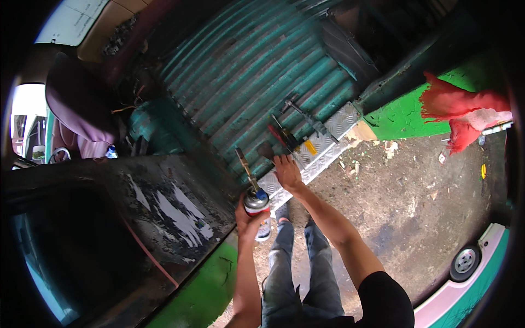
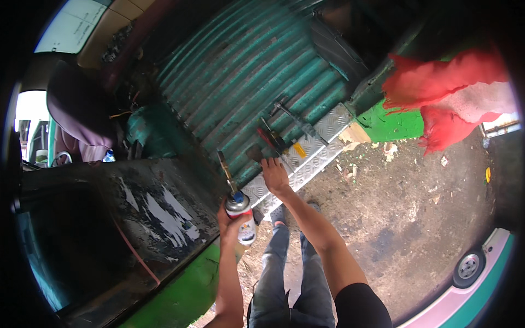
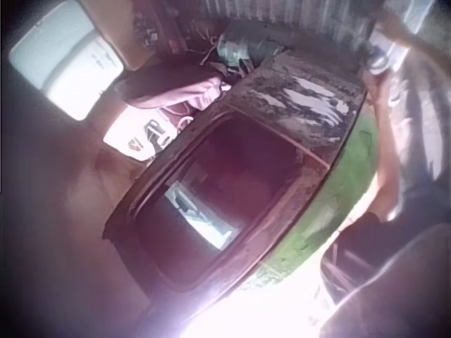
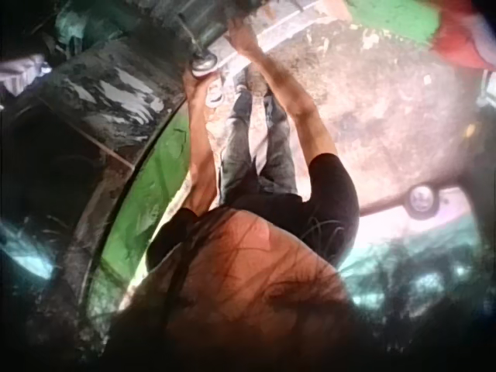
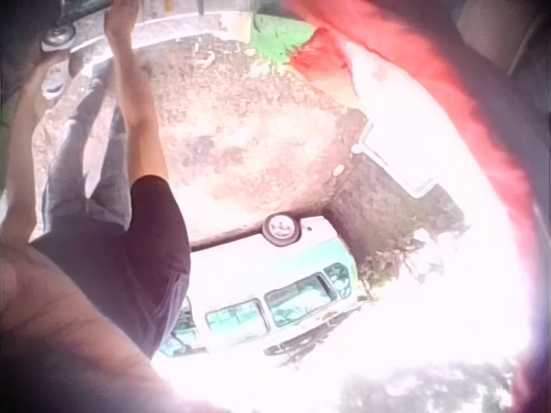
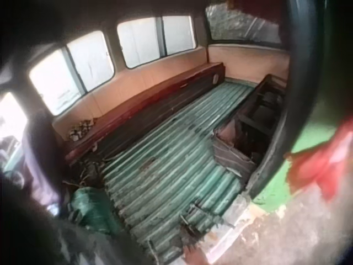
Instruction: The person uses a screwdriver and pliers to pry and adjust a metal edge on a green vehicle body. They then attach a blowtorch to a gas canister and apply heat to the same area while scraping with a metal tool.
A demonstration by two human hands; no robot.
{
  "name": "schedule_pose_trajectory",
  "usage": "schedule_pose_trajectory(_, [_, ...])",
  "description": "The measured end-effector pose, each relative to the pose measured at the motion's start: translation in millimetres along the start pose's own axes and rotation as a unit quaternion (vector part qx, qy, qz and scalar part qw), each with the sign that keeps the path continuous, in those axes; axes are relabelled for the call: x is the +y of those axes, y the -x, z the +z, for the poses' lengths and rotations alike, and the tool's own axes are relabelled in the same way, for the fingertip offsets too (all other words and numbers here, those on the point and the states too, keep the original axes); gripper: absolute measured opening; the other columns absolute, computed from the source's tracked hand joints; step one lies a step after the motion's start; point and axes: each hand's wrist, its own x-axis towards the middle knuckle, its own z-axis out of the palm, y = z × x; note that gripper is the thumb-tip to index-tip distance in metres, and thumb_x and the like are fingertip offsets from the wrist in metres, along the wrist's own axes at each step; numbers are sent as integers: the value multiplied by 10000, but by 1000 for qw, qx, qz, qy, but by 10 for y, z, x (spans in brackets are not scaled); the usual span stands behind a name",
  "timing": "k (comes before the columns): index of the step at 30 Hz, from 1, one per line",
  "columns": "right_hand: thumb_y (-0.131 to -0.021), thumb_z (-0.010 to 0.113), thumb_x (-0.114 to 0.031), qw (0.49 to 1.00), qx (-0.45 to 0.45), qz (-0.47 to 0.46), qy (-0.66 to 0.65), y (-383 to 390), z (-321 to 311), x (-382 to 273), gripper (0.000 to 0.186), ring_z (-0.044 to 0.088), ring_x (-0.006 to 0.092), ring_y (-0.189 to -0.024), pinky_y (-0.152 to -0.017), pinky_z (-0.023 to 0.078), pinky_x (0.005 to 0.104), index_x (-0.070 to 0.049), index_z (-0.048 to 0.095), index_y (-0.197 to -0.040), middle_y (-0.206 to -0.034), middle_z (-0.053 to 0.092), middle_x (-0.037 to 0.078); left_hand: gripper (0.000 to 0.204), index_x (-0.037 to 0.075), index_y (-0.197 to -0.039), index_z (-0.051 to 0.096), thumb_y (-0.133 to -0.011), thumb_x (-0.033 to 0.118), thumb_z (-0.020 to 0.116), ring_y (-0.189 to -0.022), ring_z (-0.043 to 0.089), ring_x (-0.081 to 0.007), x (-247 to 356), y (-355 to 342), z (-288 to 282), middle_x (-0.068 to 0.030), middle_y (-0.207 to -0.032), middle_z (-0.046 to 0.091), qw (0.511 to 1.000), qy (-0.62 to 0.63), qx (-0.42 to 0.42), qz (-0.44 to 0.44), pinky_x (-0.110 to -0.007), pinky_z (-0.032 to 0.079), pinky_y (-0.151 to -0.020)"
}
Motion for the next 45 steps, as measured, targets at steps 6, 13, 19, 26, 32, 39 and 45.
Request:
schedule_pose_trajectory(6, [-778, 642, 62, 991, 48, 87, -90, 140, -19, -71, 446, 534, 473, -1125, -900, 483, 530, 22, 475, -1189, -1173, 532, 264, 660, 40, -1241, 588, -629, -17, 828, -998, 662, -158, 388, 247, 25, -51, -1083, 688, 999, -28, -43, 12, -305, 497, -937])
schedule_pose_trajectory(13, [-943, 617, -66, 876, 114, 229, -409, 1234, -1544, -475, 306, 608, 317, -789, -721, 479, 413, -15, 404, -1158, -919, 638, 197, 621, 37, -1175, 610, -575, 41, 770, -952, 660, -176, 992, 779, 248, -43, -1036, 672, 986, -73, -133, 73, -310, 494, -916])
schedule_pose_trajectory(19, [-1000, 521, -125, 712, 241, 299, -588, 2615, -2748, -754, 202, 518, 112, -678, -585, 420, 277, -56, 401, -1147, -827, 621, 66, 675, 11, -1239, 589, -599, 5, 805, -993, 651, -147, 1332, 1384, 731, -45, -1045, 679, 938, -62, -341, 4, -302, 493, -936])
schedule_pose_trajectory(26, [-954, 429, -164, 586, 421, 361, -591, 3900, -3410, -581, 176, 393, 58, -570, -478, 295, 225, -160, 440, -1129, -766, 545, 13, 656, 20, -1220, 590, -625, 66, 862, -966, 662, -140, 1137, 1917, 1866, -43, -1024, 691, 854, -133, -501, 52, -300, 512, -901])
schedule_pose_trajectory(32, [-949, 429, -188, 550, 474, 332, -603, 4713, -3841, -78, 178, 352, 48, -537, -460, 256, 216, -181, 433, -1127, -750, 528, 14, 696, 16, -1233, 588, -632, 141, 917, -951, 670, -137, 879, 2446, 2812, -56, -1025, 699, 825, -205, -505, 152, -314, 532, -888])
schedule_pose_trajectory(39, [-978, 417, -214, 530, 499, 340, -595, 5264, -4372, 484, 175, 369, 47, -524, -438, 258, 225, -150, 428, -1140, -744, 535, 9, 673, -9, -1218, 594, -672, 145, 955, -949, 681, -138, 928, 2985, 3731, -60, -1031, 706, 818, -213, -507, 166, -309, 541, -896])
schedule_pose_trajectory(45, [-989, 440, -218, 546, 492, 341, -586, 5101, -4839, 1275, 181, 382, 40, -537, -445, 264, 224, -139, 436, -1151, -748, 536, 4, 719, -26, -1252, 579, -663, 138, 958, -958, 690, -150, 904, 2719, 4553, -70, -1040, 709, 817, -217, -508, 166, -317, 546, -895])
